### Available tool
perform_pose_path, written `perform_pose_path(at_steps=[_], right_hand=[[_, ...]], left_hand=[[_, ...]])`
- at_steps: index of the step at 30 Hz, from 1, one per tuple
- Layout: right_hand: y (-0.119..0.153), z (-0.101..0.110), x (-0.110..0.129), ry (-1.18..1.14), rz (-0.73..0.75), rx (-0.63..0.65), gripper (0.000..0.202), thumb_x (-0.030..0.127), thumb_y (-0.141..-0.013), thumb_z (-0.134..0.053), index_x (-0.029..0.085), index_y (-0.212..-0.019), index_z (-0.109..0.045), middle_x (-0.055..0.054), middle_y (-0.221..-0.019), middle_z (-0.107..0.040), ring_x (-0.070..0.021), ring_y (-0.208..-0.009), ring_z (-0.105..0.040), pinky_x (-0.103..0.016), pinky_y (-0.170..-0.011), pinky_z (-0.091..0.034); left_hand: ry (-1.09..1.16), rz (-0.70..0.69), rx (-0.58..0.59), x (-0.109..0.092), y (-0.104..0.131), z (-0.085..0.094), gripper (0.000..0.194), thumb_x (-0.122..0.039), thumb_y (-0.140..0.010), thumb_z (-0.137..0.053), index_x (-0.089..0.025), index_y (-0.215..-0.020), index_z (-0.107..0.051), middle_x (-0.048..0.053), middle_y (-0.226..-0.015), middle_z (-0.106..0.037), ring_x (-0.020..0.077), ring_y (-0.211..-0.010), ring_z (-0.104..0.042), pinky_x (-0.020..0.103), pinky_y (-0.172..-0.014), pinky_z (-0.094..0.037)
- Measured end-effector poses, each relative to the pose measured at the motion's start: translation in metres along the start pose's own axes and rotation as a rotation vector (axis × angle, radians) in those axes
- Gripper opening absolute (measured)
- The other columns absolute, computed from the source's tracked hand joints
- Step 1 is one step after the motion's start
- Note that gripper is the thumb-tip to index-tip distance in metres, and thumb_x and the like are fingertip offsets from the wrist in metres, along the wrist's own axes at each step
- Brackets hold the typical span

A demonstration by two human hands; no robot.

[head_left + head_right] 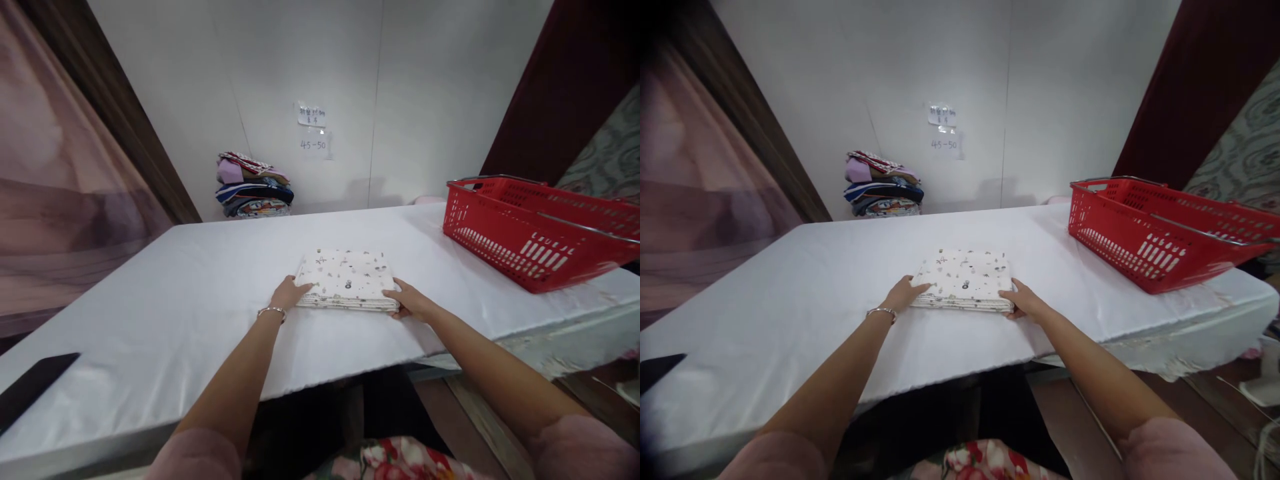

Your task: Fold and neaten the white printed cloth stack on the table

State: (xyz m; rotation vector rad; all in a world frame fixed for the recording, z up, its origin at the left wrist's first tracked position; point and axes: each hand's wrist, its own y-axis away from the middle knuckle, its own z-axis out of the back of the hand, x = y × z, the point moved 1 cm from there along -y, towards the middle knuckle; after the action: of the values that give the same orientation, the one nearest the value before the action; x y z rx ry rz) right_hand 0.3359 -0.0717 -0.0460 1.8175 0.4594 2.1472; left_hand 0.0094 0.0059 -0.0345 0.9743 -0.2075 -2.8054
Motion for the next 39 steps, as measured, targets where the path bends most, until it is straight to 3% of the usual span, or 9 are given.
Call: perform_pose_path(at_steps=[4,11,15,19,24,29,31,34,39], right_hand=[[0.002,-0.001,-0.004,0.002,0.023,-0.055,0.090,0.041,-0.076,-0.064,0.022,-0.142,-0.006,-0.005,-0.072,-0.066,-0.0142,-0.048,-0.058,-0.025,-0.041,-0.050],[0.018,0.006,-0.007,-0.191,-0.010,-0.005,0.086,0.049,-0.081,-0.056,0.020,-0.143,-0.004,-0.012,-0.095,-0.065,-0.0178,-0.068,-0.065,-0.029,-0.052,-0.056],[0.025,0.002,-0.007,-0.197,0.010,-0.011,0.090,0.046,-0.077,-0.061,0.021,-0.143,-0.005,-0.011,-0.096,-0.064,-0.0174,-0.069,-0.065,-0.028,-0.053,-0.055],[0.026,-0.002,-0.001,-0.106,0.026,-0.042,0.091,0.035,-0.075,-0.066,0.020,-0.143,-0.007,-0.007,-0.086,-0.066,-0.0148,-0.060,-0.062,-0.027,-0.053,-0.053],[0.019,0.008,0.003,0.001,0.067,-0.120,0.093,0.038,-0.073,-0.066,0.019,-0.143,-0.008,-0.005,-0.078,-0.066,-0.0152,-0.056,-0.059,-0.028,-0.053,-0.049],[0.015,0.017,0.000,0.388,0.108,-0.221,0.082,0.043,-0.078,-0.056,0.017,-0.143,-0.014,-0.008,-0.083,-0.065,-0.0213,-0.068,-0.061,-0.033,-0.060,-0.048],[0.017,0.017,0.002,0.673,0.195,-0.330,0.074,0.041,-0.079,-0.054,0.017,-0.141,-0.022,-0.011,-0.096,-0.064,-0.0254,-0.084,-0.060,-0.037,-0.073,-0.046],[0.022,0.007,0.008,0.945,0.456,-0.426,0.054,0.034,-0.083,-0.048,0.019,-0.134,-0.039,-0.011,-0.118,-0.056,-0.0265,-0.109,-0.049,-0.039,-0.091,-0.038],[0.018,-0.042,0.020,0.896,0.803,-0.209,0.029,0.034,-0.086,-0.043,0.023,-0.102,-0.064,-0.005,-0.107,-0.061,-0.0219,-0.106,-0.050,-0.036,-0.094,-0.036]], left_hand=[[0.021,-0.004,-0.030,0.000,0.008,-0.004,0.078,-0.057,-0.065,-0.060,-0.016,-0.128,-0.039,0.014,-0.123,-0.055,0.0298,-0.109,-0.053,0.035,-0.084,-0.042],[0.133,0.029,-0.063,0.005,0.019,-0.001,0.077,-0.067,-0.070,-0.048,-0.016,-0.128,-0.042,0.015,-0.131,-0.048,0.0292,-0.116,-0.048,0.035,-0.090,-0.039],[0.168,0.021,-0.045,0.007,0.022,-0.001,0.073,-0.060,-0.073,-0.049,-0.016,-0.130,-0.040,0.015,-0.130,-0.049,0.0272,-0.114,-0.051,0.034,-0.090,-0.039],[0.187,0.020,-0.065,0.008,0.023,-0.003,0.066,-0.053,-0.074,-0.053,-0.015,-0.128,-0.042,0.015,-0.129,-0.050,0.0256,-0.113,-0.051,0.031,-0.089,-0.040],[0.160,-0.001,-0.062,0.004,0.033,-0.012,0.066,-0.048,-0.073,-0.056,-0.015,-0.129,-0.040,0.015,-0.125,-0.053,0.0254,-0.111,-0.052,0.032,-0.089,-0.039],[0.128,-0.045,-0.110,0.005,0.048,-0.021,0.068,-0.053,-0.075,-0.053,-0.014,-0.129,-0.039,0.015,-0.120,-0.056,0.0263,-0.108,-0.054,0.033,-0.087,-0.040],[0.183,-0.060,-0.127,0.010,0.053,-0.022,0.068,-0.058,-0.077,-0.048,-0.014,-0.128,-0.042,0.014,-0.114,-0.060,0.0248,-0.103,-0.057,0.033,-0.085,-0.041],[0.338,-0.126,-0.125,0.020,0.059,-0.022,0.063,-0.057,-0.080,-0.044,-0.016,-0.127,-0.042,0.009,-0.105,-0.064,0.0211,-0.095,-0.059,0.032,-0.084,-0.042],[0.448,-0.282,-0.090,0.033,0.066,-0.027,0.059,-0.044,-0.075,-0.059,-0.021,-0.127,-0.043,0.006,-0.108,-0.063,0.0172,-0.091,-0.059,0.029,-0.082,-0.044]])
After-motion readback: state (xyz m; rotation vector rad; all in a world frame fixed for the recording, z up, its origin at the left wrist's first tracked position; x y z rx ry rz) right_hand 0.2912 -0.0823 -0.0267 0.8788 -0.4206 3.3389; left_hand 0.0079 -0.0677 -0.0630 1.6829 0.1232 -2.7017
